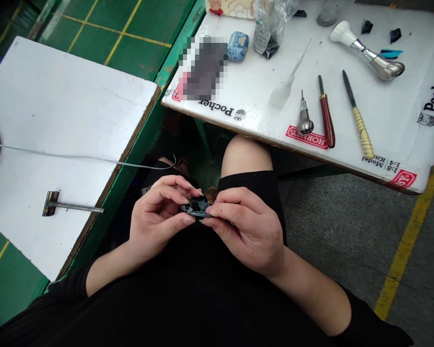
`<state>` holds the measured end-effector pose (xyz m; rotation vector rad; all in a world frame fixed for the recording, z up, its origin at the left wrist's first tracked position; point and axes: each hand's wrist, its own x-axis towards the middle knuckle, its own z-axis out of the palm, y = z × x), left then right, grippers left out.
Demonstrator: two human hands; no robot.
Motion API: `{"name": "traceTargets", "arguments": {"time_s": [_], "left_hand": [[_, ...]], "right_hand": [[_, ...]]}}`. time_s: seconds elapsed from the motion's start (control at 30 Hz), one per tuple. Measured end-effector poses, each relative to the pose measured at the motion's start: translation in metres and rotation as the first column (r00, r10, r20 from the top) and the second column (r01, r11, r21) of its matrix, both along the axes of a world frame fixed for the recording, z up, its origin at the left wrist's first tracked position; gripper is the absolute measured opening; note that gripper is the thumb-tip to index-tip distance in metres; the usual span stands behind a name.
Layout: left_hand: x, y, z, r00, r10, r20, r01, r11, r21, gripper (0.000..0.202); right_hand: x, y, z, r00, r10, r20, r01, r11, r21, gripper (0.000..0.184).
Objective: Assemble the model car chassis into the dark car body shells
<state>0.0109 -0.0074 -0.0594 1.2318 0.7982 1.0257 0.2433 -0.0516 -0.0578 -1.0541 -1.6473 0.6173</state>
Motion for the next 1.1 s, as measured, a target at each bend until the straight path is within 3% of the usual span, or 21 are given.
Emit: {"name": "traceTargets", "arguments": {"time_s": [0.17, 0.37, 0.47, 0.63, 0.7, 0.77, 0.83, 0.9, 1.0, 1.1], "left_hand": [[0.0, 0.002, 0.002, 1.0, -0.022, 0.011, 0.023, 0.998, -0.064, 0.029], [0.0, 0.004, 0.008, 0.998, -0.066, 0.024, 0.07, 0.953, -0.295, 0.028], [0.002, 0.004, 0.009, 0.994, -0.084, 0.068, 0.106, 0.89, -0.444, 0.026], [0.004, 0.006, 0.006, 0.986, -0.104, 0.133, 0.168, 0.696, -0.698, 0.035], [0.004, 0.006, 0.002, 0.988, -0.087, 0.131, 0.156, 0.662, -0.733, 0.036], [0.003, 0.007, -0.003, 0.989, -0.084, 0.12, 0.146, 0.664, -0.734, 0.035], [0.002, 0.007, -0.005, 0.992, -0.076, 0.1, 0.125, 0.712, -0.691, 0.03], [0.0, 0.008, -0.005, 0.996, -0.058, 0.063, 0.084, 0.82, -0.567, 0.026], [-0.005, 0.012, 0.001, 0.999, -0.037, -0.04, 0.029, 0.98, -0.196, 0.031], [-0.01, 0.017, 0.008, 0.99, -0.018, -0.141, 0.04, 0.986, 0.161, 0.041]], "right_hand": [[0.001, 0.001, -0.002, 1.0, -0.005, 0.006, 0.005, 1.0, -0.011, 0.021], [0.002, 0.003, -0.004, 1.0, 0.0, -0.016, -0.002, 0.994, -0.106, 0.017], [0.001, 0.004, -0.005, 0.996, -0.039, -0.079, 0.018, 0.969, -0.248, 0.008], [-0.003, 0.01, -0.008, 0.977, -0.126, -0.174, 0.03, 0.881, -0.473, 0.007], [-0.004, 0.013, -0.009, 0.98, -0.122, -0.155, 0.029, 0.868, -0.496, 0.009], [-0.004, 0.015, -0.008, 0.99, -0.098, -0.1, 0.042, 0.892, -0.449, 0.007], [-0.004, 0.018, -0.007, 0.997, -0.046, -0.058, 0.024, 0.941, -0.337, 0.003], [-0.001, 0.019, -0.008, 0.999, 0.025, -0.044, -0.033, 0.98, -0.195, 0.009], [0.005, 0.017, -0.011, 0.993, 0.12, -0.016, -0.12, 0.993, -0.014, 0.019], [0.012, 0.014, -0.014, 0.986, 0.165, 0.022, -0.167, 0.981, 0.103, 0.015]]}}
